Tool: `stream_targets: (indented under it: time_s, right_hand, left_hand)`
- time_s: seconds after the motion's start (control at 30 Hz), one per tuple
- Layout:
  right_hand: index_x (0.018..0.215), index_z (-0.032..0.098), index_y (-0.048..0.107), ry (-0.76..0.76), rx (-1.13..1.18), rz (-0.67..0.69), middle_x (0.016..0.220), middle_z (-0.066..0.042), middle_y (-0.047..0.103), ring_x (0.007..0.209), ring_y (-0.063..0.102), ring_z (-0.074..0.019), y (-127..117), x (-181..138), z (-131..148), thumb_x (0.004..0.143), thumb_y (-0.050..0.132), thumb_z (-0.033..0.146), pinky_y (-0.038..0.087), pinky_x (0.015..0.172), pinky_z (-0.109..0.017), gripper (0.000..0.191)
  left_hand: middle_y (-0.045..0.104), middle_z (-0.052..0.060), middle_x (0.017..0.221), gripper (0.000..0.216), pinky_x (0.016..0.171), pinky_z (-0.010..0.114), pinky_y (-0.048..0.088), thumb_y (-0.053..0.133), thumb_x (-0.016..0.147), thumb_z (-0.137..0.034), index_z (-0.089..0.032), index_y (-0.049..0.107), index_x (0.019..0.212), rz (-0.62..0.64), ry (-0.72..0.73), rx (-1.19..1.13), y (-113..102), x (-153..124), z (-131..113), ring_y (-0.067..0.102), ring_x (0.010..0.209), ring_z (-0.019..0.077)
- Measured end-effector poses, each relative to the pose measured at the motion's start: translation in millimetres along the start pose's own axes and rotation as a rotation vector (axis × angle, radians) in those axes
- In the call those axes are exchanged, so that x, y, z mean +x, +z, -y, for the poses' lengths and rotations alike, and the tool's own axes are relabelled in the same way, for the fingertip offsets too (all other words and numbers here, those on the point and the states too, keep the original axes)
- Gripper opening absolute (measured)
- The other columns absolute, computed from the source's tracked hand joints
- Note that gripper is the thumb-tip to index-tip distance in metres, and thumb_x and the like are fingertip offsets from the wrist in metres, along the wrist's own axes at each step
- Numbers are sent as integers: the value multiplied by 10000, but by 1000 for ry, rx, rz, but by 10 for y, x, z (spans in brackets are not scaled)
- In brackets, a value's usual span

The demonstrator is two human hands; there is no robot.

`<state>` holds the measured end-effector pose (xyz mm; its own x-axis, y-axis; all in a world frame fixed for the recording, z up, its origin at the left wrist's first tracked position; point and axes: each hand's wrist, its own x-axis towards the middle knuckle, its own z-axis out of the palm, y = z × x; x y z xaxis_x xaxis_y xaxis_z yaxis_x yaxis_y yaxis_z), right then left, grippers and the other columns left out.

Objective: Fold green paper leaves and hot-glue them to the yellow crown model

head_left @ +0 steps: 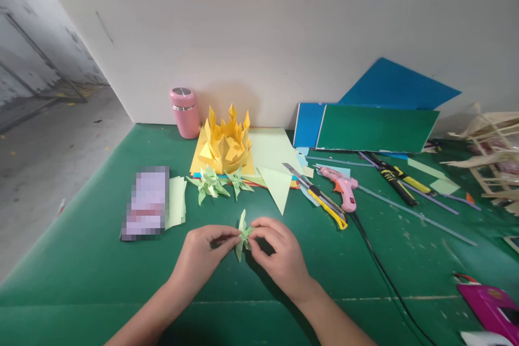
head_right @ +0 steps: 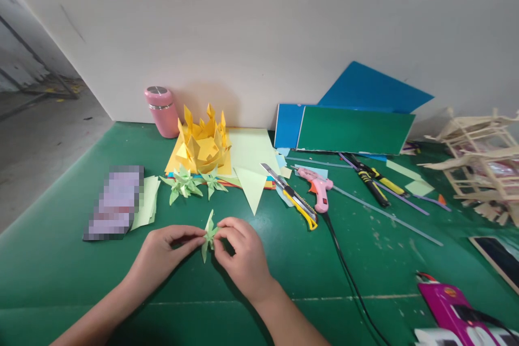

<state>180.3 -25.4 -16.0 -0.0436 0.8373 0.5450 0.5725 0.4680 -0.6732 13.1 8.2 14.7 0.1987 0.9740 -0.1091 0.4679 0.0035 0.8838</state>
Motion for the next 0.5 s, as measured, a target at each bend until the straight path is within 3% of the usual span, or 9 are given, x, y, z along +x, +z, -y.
stream_targets:
  time_s: [0.23, 0.5]
  right_hand:
    - [732, 211, 613, 22, 7, 76, 819, -51, 673, 788, 621, -190, 12, 27, -10, 786, 560, 113, 507, 716, -321, 124]
    - [736, 213, 605, 9, 3, 104, 804, -43, 679, 768, 598, -190, 9, 49, -20, 809, 554, 120, 485, 698, -325, 128]
  left_hand:
    - [740, -8, 716, 192, 663, 269, 519, 500, 781, -201, -233, 669, 694, 64, 276, 242, 7, 17, 12, 672, 679, 177]
    - [670, 22, 688, 214, 649, 319, 524, 404, 823, -200, -213, 562, 679, 35, 353, 289, 65, 8, 37, 629, 671, 192]
